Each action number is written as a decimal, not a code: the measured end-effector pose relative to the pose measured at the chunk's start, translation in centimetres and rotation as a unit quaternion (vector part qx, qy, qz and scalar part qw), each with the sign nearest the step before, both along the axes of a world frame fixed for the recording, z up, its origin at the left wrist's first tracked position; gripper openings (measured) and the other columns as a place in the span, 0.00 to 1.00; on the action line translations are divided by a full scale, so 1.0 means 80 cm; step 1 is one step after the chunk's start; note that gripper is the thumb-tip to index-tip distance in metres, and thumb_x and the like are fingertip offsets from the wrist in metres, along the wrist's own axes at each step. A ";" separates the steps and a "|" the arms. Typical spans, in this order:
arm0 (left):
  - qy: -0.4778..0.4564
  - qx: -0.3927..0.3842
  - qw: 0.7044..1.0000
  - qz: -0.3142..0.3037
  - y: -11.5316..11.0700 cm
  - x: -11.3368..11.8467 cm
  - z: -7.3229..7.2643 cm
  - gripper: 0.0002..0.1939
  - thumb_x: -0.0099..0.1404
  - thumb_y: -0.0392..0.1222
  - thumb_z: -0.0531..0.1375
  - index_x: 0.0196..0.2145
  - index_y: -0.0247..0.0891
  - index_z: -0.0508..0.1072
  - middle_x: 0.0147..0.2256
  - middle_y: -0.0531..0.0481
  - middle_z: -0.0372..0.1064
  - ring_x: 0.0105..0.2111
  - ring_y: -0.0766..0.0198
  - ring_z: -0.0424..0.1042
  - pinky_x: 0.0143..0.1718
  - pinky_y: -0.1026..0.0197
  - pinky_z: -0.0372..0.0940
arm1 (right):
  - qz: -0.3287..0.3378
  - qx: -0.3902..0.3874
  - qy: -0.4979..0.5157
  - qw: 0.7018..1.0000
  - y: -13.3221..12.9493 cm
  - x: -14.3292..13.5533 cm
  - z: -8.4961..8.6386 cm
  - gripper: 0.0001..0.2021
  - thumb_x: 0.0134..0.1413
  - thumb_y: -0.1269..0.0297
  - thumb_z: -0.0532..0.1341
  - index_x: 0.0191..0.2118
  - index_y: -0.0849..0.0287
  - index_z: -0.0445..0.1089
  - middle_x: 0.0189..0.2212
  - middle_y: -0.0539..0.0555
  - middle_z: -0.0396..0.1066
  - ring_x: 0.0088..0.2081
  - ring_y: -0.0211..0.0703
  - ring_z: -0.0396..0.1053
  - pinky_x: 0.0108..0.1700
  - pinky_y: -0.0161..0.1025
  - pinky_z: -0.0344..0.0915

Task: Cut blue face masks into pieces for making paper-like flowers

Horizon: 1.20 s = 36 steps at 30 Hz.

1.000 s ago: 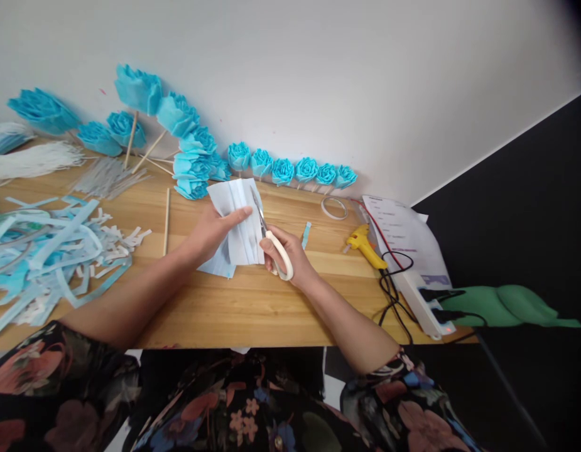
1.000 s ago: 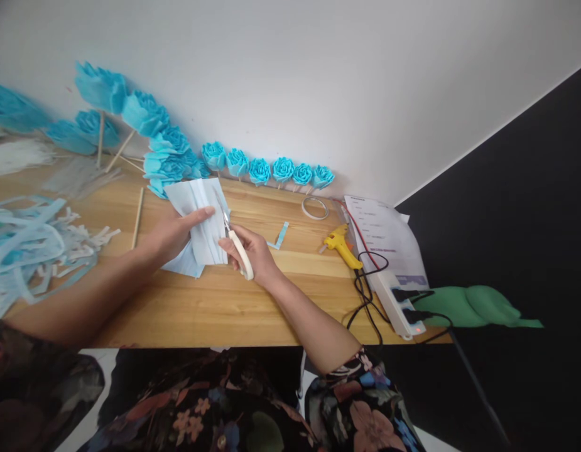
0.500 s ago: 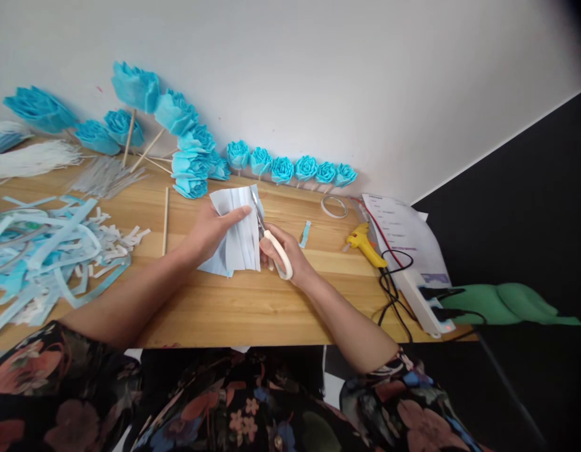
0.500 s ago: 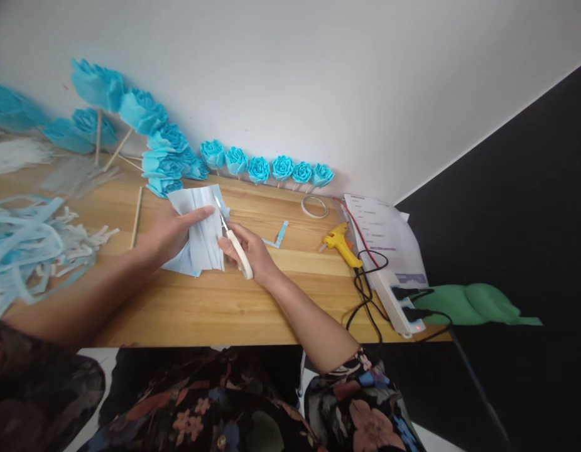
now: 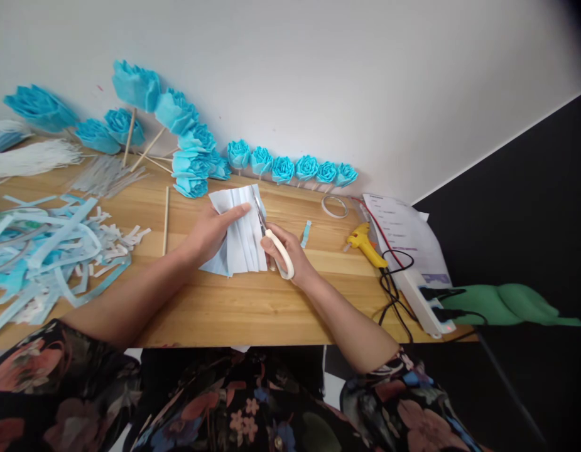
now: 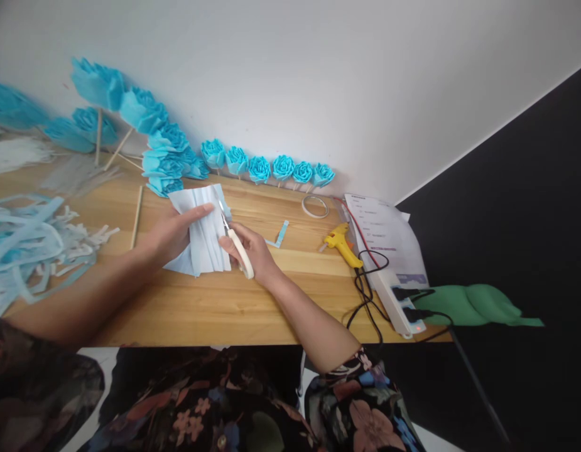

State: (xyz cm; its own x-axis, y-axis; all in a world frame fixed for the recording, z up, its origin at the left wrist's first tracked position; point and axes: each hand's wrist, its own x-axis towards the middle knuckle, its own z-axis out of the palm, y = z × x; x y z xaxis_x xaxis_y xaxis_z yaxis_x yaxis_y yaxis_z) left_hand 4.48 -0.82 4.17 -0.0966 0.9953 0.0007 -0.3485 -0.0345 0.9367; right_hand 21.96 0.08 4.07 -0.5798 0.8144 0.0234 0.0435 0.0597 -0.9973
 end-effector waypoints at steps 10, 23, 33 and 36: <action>0.000 -0.003 1.000 0.003 0.002 -0.001 -0.003 0.17 0.57 0.50 0.68 0.39 0.35 0.75 0.35 0.42 0.78 0.36 0.48 0.79 0.36 0.52 0.74 | -0.006 -0.002 0.001 1.000 0.000 -0.001 -0.002 0.24 0.51 0.38 0.63 0.36 0.57 0.67 0.18 0.43 0.59 0.18 0.32 0.58 0.20 0.32 0.57; 0.003 -0.009 1.000 0.007 0.000 -0.002 -0.003 0.18 0.57 0.50 0.68 0.40 0.35 0.74 0.37 0.41 0.79 0.36 0.50 0.78 0.37 0.52 0.73 | -0.013 -0.005 0.002 1.000 -0.001 -0.002 -0.003 0.21 0.51 0.42 0.65 0.34 0.57 0.66 0.16 0.42 0.59 0.16 0.32 0.58 0.19 0.32 0.56; 0.010 0.009 0.999 0.030 0.004 -0.005 0.000 0.16 0.57 0.50 0.68 0.37 0.35 0.74 0.34 0.43 0.78 0.32 0.51 0.77 0.33 0.54 0.72 | 0.007 -0.030 -0.003 1.000 0.000 -0.001 -0.004 0.23 0.49 0.41 0.67 0.33 0.57 0.66 0.17 0.42 0.60 0.18 0.32 0.59 0.21 0.31 0.58; 0.011 0.006 0.999 0.033 0.004 -0.006 -0.001 0.17 0.57 0.50 0.68 0.38 0.35 0.75 0.33 0.44 0.78 0.32 0.52 0.77 0.35 0.53 0.72 | 0.017 -0.018 -0.007 1.000 -0.002 0.000 0.001 0.25 0.50 0.38 0.65 0.37 0.57 0.67 0.20 0.44 0.61 0.20 0.33 0.59 0.22 0.32 0.58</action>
